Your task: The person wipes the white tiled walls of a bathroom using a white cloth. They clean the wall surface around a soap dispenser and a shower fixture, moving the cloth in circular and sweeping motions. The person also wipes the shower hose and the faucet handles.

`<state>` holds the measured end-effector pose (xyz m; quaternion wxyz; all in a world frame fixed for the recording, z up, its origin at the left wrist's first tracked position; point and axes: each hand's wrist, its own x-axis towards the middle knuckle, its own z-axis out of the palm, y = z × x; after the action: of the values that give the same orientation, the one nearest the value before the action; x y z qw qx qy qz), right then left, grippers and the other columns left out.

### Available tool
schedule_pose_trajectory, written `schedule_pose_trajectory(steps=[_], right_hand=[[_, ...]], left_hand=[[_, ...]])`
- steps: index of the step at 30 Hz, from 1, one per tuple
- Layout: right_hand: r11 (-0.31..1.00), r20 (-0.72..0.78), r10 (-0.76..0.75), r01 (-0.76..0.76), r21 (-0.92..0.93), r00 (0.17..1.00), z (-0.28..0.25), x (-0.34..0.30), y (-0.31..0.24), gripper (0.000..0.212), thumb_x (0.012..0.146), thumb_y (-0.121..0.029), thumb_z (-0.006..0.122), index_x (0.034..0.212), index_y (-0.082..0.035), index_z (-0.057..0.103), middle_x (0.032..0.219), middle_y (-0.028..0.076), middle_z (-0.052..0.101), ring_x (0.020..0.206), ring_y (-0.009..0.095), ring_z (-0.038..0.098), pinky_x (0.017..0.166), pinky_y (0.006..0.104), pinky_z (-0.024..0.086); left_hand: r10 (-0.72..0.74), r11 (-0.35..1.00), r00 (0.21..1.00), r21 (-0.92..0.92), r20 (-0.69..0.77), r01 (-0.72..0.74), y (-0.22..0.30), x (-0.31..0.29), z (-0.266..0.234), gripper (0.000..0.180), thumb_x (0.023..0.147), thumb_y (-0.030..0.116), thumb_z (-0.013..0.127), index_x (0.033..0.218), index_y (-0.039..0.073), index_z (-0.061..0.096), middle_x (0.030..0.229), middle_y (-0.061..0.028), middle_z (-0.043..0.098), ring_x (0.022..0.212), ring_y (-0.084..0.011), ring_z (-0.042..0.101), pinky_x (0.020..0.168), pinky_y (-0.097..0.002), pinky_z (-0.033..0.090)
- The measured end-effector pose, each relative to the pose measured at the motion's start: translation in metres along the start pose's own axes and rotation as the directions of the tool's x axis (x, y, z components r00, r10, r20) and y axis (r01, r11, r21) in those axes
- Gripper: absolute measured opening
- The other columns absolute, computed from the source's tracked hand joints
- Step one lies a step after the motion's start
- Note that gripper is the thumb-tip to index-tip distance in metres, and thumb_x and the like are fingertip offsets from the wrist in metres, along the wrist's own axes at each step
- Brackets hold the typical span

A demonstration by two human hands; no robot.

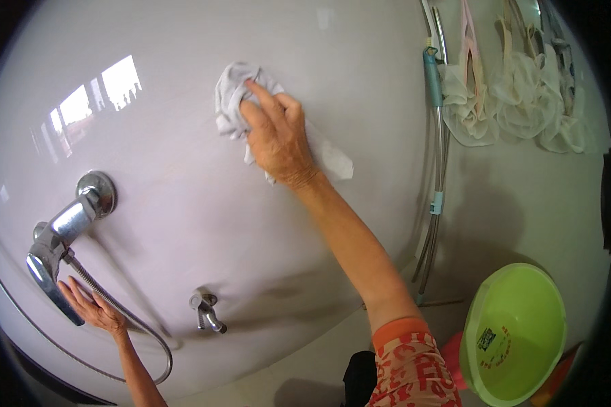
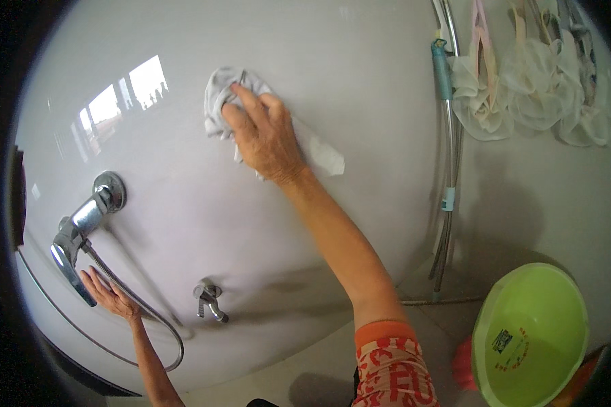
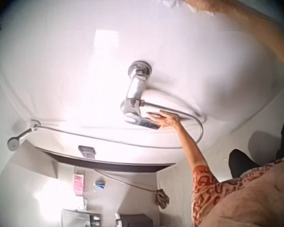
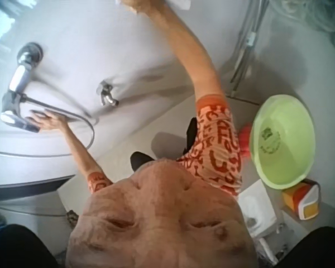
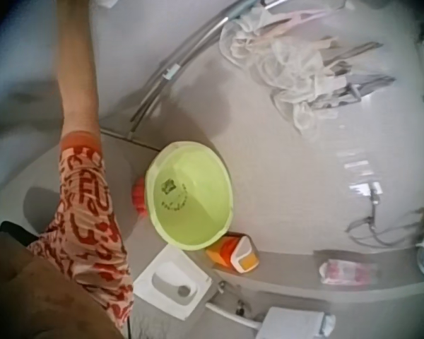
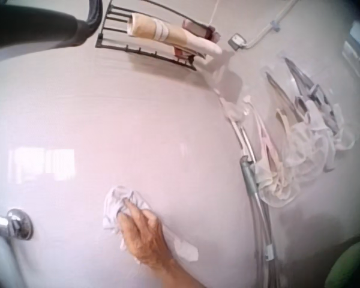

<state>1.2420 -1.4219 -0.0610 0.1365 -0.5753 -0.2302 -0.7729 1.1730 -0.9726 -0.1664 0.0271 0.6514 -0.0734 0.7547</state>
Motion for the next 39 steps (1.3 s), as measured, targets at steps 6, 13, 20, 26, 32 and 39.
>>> schedule_pose_trajectory(steps=[6,13,20,26,32,39], right_hand=[[0.999,-0.075,0.04,-0.042,-0.022,0.996,-0.008,0.011,0.055,0.054,0.065,0.007,0.063,0.114,-0.012,0.051,0.131,0.009,0.049,0.097,0.026,0.041,0.088,0.0372,0.036],[0.968,-0.1,0.246,-0.25,-0.03,0.964,-0.03,0.011,0.117,0.049,0.073,0.004,0.051,0.121,-0.005,0.046,0.125,0.013,0.051,0.102,0.031,0.044,0.094,0.0406,0.032],[0.75,-0.175,0.638,-0.656,-0.082,0.75,-0.07,-0.029,0.182,0.047,0.085,-0.01,0.046,0.131,-0.006,0.04,0.116,0.019,0.052,0.109,0.033,0.039,0.096,0.0439,0.031],[0.401,-0.332,0.843,-0.905,-0.14,0.424,-0.104,-0.08,0.204,0.051,0.09,-0.026,0.046,0.136,-0.009,0.036,0.122,0.021,0.049,0.118,0.035,0.037,0.101,0.0442,0.029],[0.592,-0.166,0.805,-0.789,0.163,0.57,-0.065,-0.048,0.138,0.047,0.088,-0.021,0.048,0.133,-0.011,0.038,0.131,0.018,0.043,0.124,0.03,0.029,0.103,0.0455,0.022],[0.867,-0.08,0.495,-0.498,-0.026,0.865,-0.018,-0.001,0.053,0.047,0.08,-0.01,0.052,0.126,-0.013,0.045,0.126,0.002,0.052,0.122,0.029,0.028,0.102,0.0479,0.018]], left_hand=[[0.001,1.0,1.0,-0.005,-0.001,-0.001,-0.007,-0.001,0.003,0.063,0.095,0.05,0.033,0.138,0.005,0.041,0.147,-0.0173,0.03,0.137,-0.0318,0.025,0.112,-0.0423,0.016],[-0.017,0.999,0.999,0.029,0.032,0.016,-0.012,-0.005,0.002,0.074,0.092,0.062,0.031,0.14,0.006,0.037,0.148,-0.0177,0.027,0.137,-0.0321,0.024,0.112,-0.0439,0.016],[0.006,1.0,1.0,0.02,0.024,-0.007,-0.011,-0.004,0.001,0.065,0.093,0.048,0.042,0.14,0.004,0.035,0.148,-0.0179,0.028,0.137,-0.0329,0.025,0.112,-0.0433,0.017],[0.029,0.999,0.999,0.027,0.033,-0.03,-0.01,-0.007,0.004,0.067,0.093,0.05,0.041,0.141,0.004,0.034,0.148,-0.0184,0.028,0.137,-0.0328,0.025,0.111,-0.0444,0.017],[-0.053,0.996,0.998,-0.07,0.015,0.054,-0.017,-0.006,0.001,0.077,0.089,0.062,0.039,0.138,0.002,0.039,0.147,-0.0197,0.027,0.137,-0.0337,0.024,0.111,-0.0451,0.017],[-0.045,0.999,0.999,0.017,0.003,0.045,0.004,-0.001,0.002,0.054,0.094,0.037,0.042,0.137,0.004,0.041,0.146,-0.0207,0.03,0.135,-0.0343,0.028,0.111,-0.0423,0.02]])
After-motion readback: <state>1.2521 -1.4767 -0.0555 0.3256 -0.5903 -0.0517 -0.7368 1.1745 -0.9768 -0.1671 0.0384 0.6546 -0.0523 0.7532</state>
